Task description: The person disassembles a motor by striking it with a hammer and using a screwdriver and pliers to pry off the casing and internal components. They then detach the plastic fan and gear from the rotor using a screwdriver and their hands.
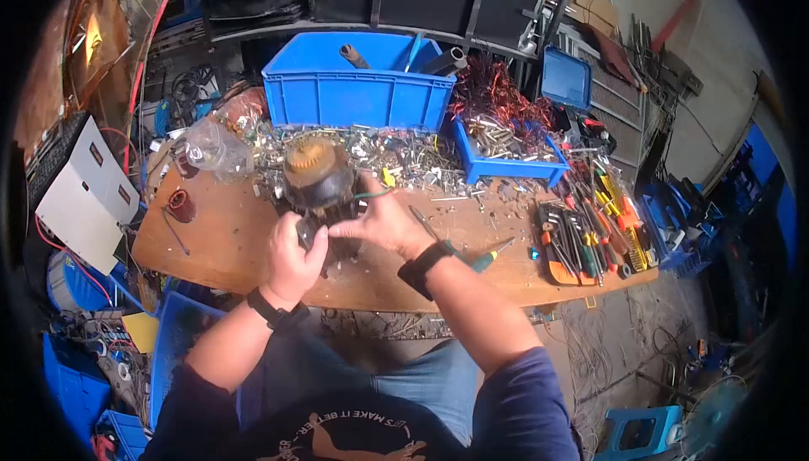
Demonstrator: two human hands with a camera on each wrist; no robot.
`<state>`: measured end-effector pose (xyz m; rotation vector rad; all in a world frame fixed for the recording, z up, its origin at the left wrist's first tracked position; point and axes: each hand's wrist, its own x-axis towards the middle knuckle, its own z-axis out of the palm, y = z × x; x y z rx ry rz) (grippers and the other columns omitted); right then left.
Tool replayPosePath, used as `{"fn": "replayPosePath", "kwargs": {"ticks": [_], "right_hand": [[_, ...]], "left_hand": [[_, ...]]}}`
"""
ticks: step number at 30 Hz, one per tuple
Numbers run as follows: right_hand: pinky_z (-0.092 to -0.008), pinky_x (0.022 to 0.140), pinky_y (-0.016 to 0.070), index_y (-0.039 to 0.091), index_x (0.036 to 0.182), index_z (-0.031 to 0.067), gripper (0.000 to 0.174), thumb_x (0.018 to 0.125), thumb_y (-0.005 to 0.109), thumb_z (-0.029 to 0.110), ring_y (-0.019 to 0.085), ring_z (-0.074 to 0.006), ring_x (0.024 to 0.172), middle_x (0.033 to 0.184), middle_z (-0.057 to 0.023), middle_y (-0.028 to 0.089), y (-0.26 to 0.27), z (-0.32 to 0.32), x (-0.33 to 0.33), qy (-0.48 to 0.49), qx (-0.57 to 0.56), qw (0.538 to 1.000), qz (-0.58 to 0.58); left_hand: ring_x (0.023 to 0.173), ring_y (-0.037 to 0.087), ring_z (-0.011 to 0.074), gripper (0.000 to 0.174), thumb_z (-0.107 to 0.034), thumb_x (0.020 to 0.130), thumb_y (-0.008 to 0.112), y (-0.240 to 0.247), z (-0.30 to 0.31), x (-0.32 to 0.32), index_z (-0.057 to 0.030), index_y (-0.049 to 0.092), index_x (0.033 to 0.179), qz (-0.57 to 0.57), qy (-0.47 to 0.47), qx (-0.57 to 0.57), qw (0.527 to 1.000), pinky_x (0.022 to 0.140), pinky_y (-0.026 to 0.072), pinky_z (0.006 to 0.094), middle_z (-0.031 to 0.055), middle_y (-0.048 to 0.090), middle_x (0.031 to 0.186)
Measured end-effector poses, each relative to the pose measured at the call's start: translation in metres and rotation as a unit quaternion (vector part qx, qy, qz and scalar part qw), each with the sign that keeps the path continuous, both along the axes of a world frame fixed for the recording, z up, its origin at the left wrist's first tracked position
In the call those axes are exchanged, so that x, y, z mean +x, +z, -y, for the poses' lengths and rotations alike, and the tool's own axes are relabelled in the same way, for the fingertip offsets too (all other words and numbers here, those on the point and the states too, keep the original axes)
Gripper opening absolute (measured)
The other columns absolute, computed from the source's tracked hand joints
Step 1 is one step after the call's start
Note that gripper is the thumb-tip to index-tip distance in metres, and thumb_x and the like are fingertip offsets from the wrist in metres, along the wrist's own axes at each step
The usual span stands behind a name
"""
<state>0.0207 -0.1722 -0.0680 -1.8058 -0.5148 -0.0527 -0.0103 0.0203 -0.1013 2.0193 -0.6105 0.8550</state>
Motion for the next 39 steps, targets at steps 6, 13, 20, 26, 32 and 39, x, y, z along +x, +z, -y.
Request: {"fn": "replayPosePath", "kwargs": {"ticks": [6, 13, 20, 26, 32, 39], "right_hand": [[-0.0409, 0.109, 0.0364, 0.023, 0.146, -0.0026, 0.116, 0.059, 0.093, 0.030, 0.043, -0.0256, 0.130, 0.141, -0.0167, 0.044, -0.024, -0.005, -0.025, -0.020, 0.055, 0.998, -0.031], [-0.0403, 0.106, 0.0406, 0.025, 0.146, -0.0033, 0.110, 0.063, 0.092, 0.022, 0.045, -0.0254, 0.129, 0.140, -0.0168, 0.046, -0.036, 0.004, -0.035, -0.089, -0.023, 0.995, 0.028], [-0.0381, 0.107, 0.0394, 0.030, 0.146, -0.0034, 0.098, 0.069, 0.087, 0.020, 0.046, -0.0235, 0.128, 0.142, -0.0149, 0.045, -0.009, 0.012, -0.037, 0.026, 0.165, 0.980, -0.109], [-0.0370, 0.104, 0.0417, 0.040, 0.141, -0.0027, 0.080, 0.078, 0.080, 0.025, 0.050, -0.0274, 0.125, 0.136, -0.0174, 0.051, 0.010, 0.035, -0.050, -0.144, 0.129, 0.978, -0.075], [-0.0394, 0.091, 0.0485, 0.062, 0.111, -0.0063, 0.059, 0.071, 0.082, 0.032, 0.059, -0.0356, 0.104, 0.111, -0.0209, 0.060, 0.080, -0.003, -0.061, -0.223, -0.195, 0.936, 0.188], [-0.0429, 0.086, 0.0504, 0.066, 0.096, -0.0048, 0.057, 0.066, 0.082, 0.041, 0.057, -0.0366, 0.099, 0.099, -0.0210, 0.060, 0.093, -0.047, -0.046, -0.260, -0.371, 0.853, 0.257]], "left_hand": [[0.074, 0.056, 0.0382, 0.029, -0.017, 0.077, 0.073, -0.021, -0.006, -0.010, 0.0008, 0.052, 0.089, 0.055, -0.009, 0.027, 0.998, 0.065, 0.0455, 0.0454, 0.0188, 0.055, 0.081], [0.073, 0.055, 0.0382, 0.027, -0.016, 0.079, 0.071, -0.014, 0.004, -0.026, 0.0005, 0.053, 0.089, 0.050, -0.026, -0.001, 0.998, 0.065, 0.0450, 0.0453, 0.0180, 0.055, 0.079], [0.074, 0.057, 0.0394, 0.025, -0.017, 0.083, 0.069, -0.018, 0.003, -0.027, 0.0006, 0.053, 0.089, 0.007, -0.001, -0.001, 1.000, 0.065, 0.0455, 0.0462, 0.0189, 0.056, 0.078], [0.072, 0.057, 0.0387, 0.024, -0.017, 0.082, 0.070, -0.014, 0.002, -0.028, -0.0001, 0.053, 0.086, 0.029, 0.027, 0.021, 0.999, 0.063, 0.0459, 0.0455, 0.0180, 0.056, 0.076], [0.071, 0.057, 0.0382, 0.024, -0.017, 0.081, 0.070, -0.016, 0.003, -0.027, -0.0013, 0.052, 0.084, 0.028, 0.007, -0.002, 1.000, 0.063, 0.0459, 0.0458, 0.0171, 0.056, 0.074], [0.072, 0.057, 0.0385, 0.024, -0.015, 0.080, 0.071, -0.019, 0.005, -0.032, -0.0024, 0.051, 0.083, 0.010, 0.010, -0.024, 1.000, 0.064, 0.0461, 0.0461, 0.0163, 0.057, 0.075]]}}
